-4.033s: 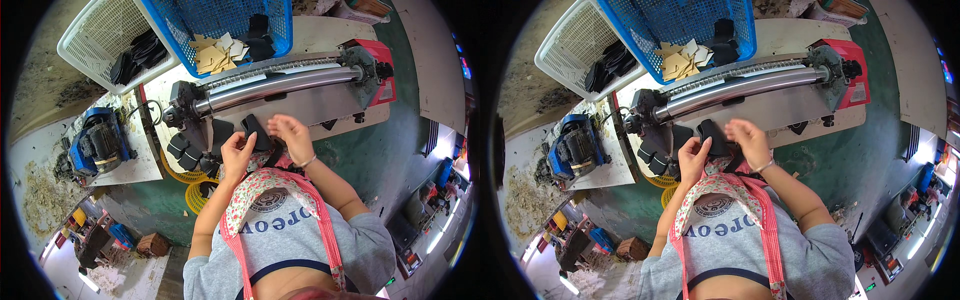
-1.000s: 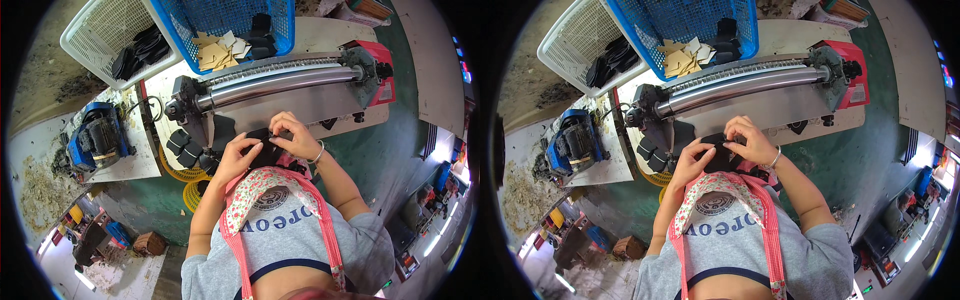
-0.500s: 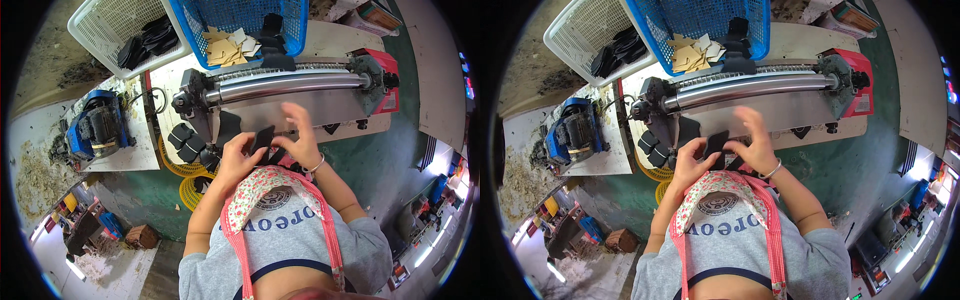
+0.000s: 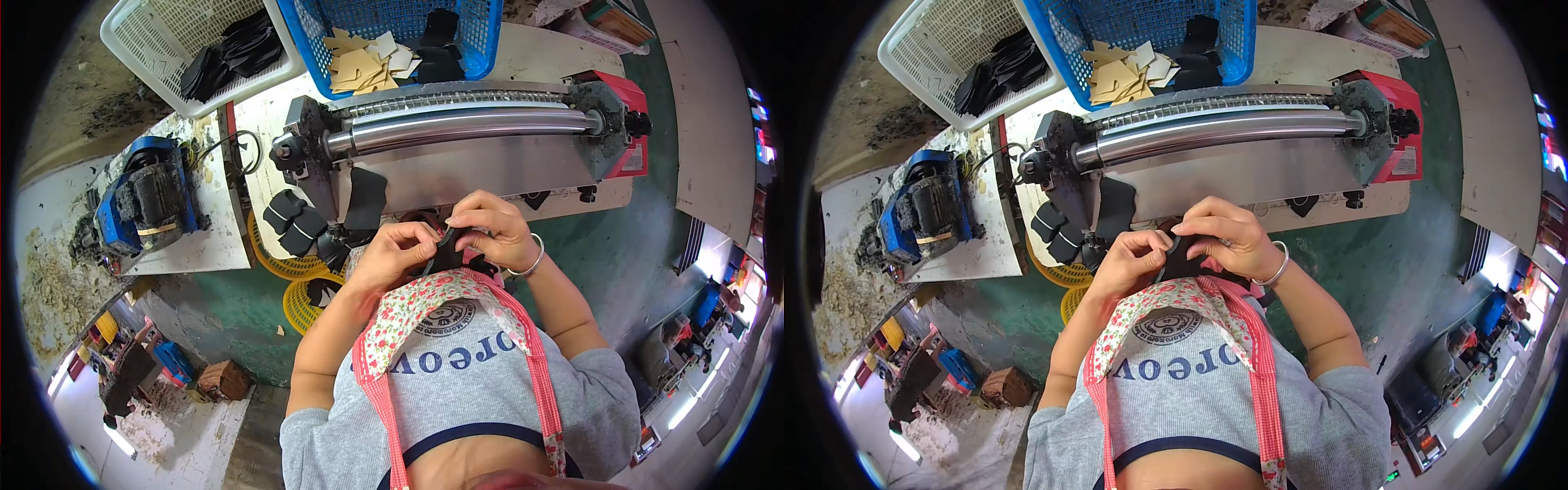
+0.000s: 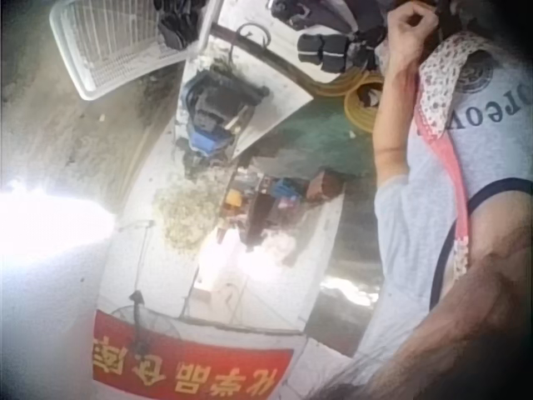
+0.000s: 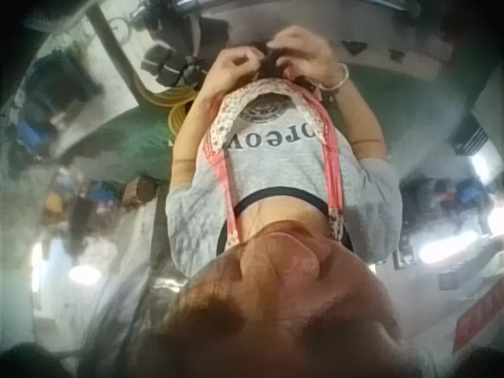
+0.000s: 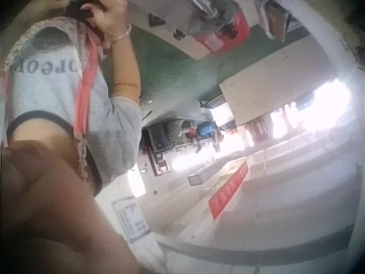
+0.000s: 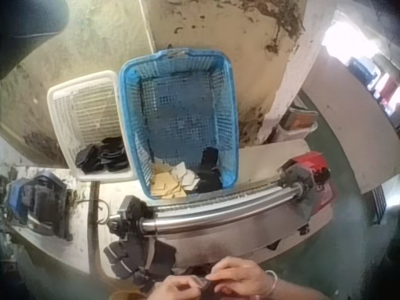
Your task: Apply adhesive or reinforcement material to shoe components using a roller machine.
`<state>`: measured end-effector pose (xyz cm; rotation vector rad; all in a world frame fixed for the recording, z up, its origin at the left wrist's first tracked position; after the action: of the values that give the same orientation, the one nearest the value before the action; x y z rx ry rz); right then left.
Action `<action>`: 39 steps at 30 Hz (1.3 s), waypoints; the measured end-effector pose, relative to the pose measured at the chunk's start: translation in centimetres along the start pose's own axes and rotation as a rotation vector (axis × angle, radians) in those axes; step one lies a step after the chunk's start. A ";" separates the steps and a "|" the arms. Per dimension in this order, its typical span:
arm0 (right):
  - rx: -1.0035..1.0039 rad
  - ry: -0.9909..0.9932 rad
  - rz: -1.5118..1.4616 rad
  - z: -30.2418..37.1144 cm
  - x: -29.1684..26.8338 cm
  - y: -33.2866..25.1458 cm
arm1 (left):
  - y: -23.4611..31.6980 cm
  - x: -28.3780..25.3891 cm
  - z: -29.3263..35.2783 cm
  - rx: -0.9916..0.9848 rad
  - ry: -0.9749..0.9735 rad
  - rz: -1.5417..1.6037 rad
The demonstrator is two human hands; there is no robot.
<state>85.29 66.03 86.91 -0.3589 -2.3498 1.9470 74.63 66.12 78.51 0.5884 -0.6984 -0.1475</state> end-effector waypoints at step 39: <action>-0.140 0.181 0.487 -1.0 1.6 -1.9 | 1.8 -3.3 0.9 0.316 0.448 -0.084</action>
<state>83.63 67.01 88.85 -1.1609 -2.4468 1.8135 71.43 68.29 78.23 0.9193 -0.2610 0.0198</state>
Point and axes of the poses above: each hand's wrist, its own z-axis away from the middle knuckle, its own x-axis out of the palm, y = z × x, the point moved 10 cm from there along -z, towards the middle knuckle, and after that the axes turned 14 degrees about y, right-handed, at the moved point
